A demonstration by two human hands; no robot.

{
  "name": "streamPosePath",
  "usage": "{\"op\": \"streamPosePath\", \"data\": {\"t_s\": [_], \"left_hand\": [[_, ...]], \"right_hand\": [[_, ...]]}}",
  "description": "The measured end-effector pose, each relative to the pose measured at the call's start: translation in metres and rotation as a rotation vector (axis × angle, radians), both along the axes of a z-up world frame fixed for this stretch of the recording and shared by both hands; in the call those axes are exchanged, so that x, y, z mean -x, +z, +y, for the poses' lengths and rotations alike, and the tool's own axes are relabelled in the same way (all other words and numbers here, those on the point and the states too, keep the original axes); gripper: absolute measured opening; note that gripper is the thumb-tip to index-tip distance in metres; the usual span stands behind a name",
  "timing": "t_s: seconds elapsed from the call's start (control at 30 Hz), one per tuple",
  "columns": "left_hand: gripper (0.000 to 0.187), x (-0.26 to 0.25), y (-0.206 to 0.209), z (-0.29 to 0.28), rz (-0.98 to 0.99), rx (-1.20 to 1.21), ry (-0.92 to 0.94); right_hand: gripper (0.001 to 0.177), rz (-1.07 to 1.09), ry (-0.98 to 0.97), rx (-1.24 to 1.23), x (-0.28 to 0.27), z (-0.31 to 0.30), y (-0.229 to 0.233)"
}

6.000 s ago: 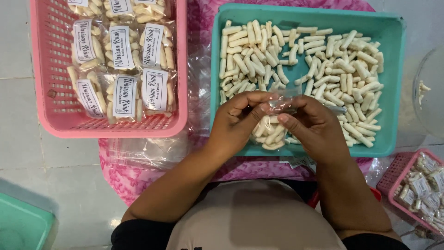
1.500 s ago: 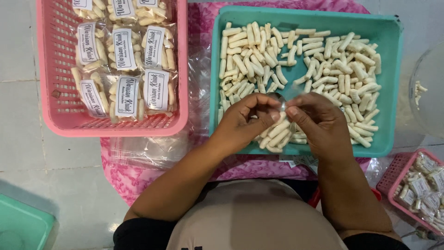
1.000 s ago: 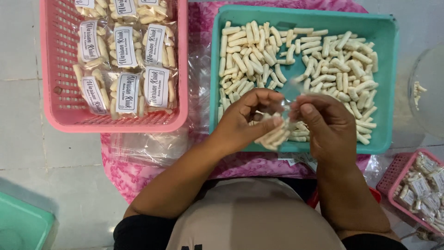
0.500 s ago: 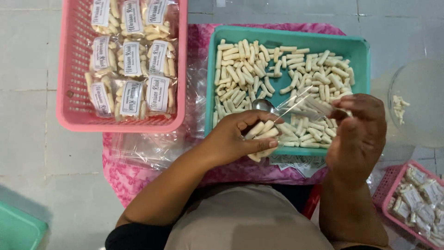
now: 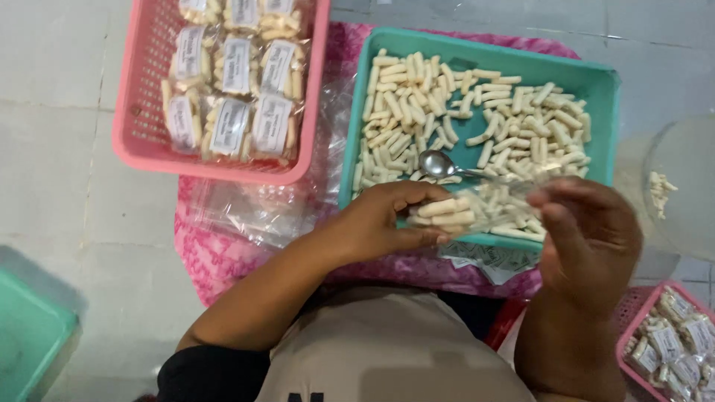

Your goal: Packaging small snacks into plastic bags and inserting labels

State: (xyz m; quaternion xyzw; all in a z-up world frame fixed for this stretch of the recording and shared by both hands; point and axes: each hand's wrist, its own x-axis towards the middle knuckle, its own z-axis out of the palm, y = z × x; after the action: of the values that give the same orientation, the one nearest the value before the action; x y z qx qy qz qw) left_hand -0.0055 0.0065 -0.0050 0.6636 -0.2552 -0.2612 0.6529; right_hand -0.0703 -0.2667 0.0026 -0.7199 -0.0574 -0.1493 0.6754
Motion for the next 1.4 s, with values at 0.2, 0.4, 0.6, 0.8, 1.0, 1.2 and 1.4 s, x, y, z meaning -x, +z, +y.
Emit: {"op": "streamPosePath", "data": {"t_s": [0.2,0.4,0.6,0.8,1.0,1.2,1.4], "left_hand": [[0.05,0.021,-0.01,0.049,0.181,0.209,0.071],[0.048,0.066,-0.06,0.066,0.454,0.458,-0.245],[0.038,0.096,-0.077,0.097,0.394,0.338,-0.23],[0.054,0.122,-0.12,0.122,0.453,0.458,0.075],[0.046,0.124,-0.108,0.107,0.538,0.377,0.229],[0.025,0.111,-0.071,0.079,0.67,0.529,0.075],[0.026,0.106,-0.061,0.057,0.707,0.511,0.103]], "right_hand": [[0.062,0.096,0.021,-0.063,0.011,0.012,-0.006],[0.042,0.192,0.308,-0.014,0.013,0.074,0.003],[0.024,0.292,0.43,0.338,0.011,0.105,-0.003],[0.019,0.055,0.602,0.543,0.026,0.131,-0.031],[0.018,0.042,0.364,0.806,0.044,0.076,-0.044],[0.022,-0.034,0.076,1.192,0.071,0.02,-0.06],[0.031,-0.049,0.005,1.223,0.085,0.027,-0.068]]}}
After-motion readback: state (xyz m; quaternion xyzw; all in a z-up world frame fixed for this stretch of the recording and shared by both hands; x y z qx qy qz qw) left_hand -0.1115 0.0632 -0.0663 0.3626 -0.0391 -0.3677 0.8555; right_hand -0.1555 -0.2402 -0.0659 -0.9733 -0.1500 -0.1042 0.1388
